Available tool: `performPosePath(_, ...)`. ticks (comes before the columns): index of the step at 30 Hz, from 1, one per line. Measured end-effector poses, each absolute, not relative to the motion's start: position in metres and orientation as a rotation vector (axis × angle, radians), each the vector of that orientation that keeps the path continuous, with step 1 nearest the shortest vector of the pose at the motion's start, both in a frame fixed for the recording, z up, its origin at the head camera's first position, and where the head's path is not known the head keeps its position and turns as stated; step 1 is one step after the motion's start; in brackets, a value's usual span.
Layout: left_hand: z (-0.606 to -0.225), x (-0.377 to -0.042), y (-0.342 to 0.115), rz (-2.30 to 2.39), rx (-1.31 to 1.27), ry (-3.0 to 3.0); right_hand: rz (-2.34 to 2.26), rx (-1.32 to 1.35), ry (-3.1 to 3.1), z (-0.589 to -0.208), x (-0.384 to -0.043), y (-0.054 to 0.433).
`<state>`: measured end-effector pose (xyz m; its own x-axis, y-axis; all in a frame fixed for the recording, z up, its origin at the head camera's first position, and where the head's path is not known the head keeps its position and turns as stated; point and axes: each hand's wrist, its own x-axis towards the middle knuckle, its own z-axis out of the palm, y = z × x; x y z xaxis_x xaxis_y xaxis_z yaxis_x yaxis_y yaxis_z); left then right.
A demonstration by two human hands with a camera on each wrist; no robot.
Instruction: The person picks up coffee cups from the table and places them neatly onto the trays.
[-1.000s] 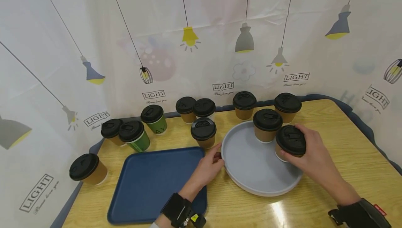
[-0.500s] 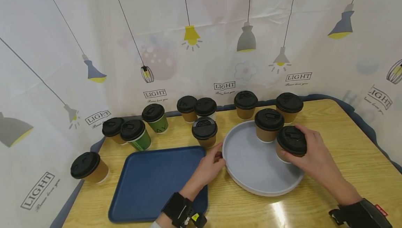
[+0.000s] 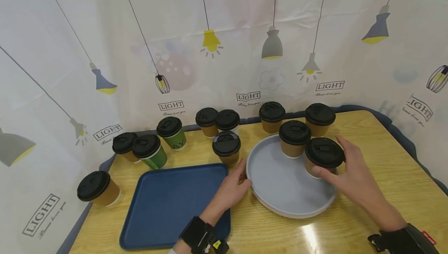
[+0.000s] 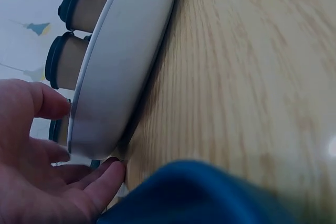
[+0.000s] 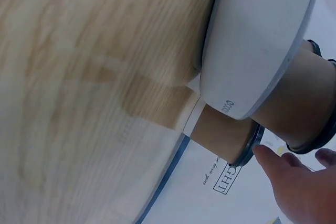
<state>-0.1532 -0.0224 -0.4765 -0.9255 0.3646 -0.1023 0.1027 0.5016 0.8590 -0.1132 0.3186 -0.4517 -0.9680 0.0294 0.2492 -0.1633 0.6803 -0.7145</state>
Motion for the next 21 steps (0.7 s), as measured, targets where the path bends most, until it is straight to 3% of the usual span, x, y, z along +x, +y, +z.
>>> performPosePath(7,-0.475,-0.146,-0.027,1.382,0.462,2.470,1.262,0.263,-2.411,-0.457,-0.108,0.329)
performPosePath(14,-0.467,-0.137,-0.030,1.350,0.436,2.615,1.236,0.138,-2.352,-0.458,-0.109,0.338)
performPosePath(21,-0.473,-0.150,-0.027,1.477,0.337,2.468,1.219,0.059,-2.391,-0.461,-0.122,0.346)
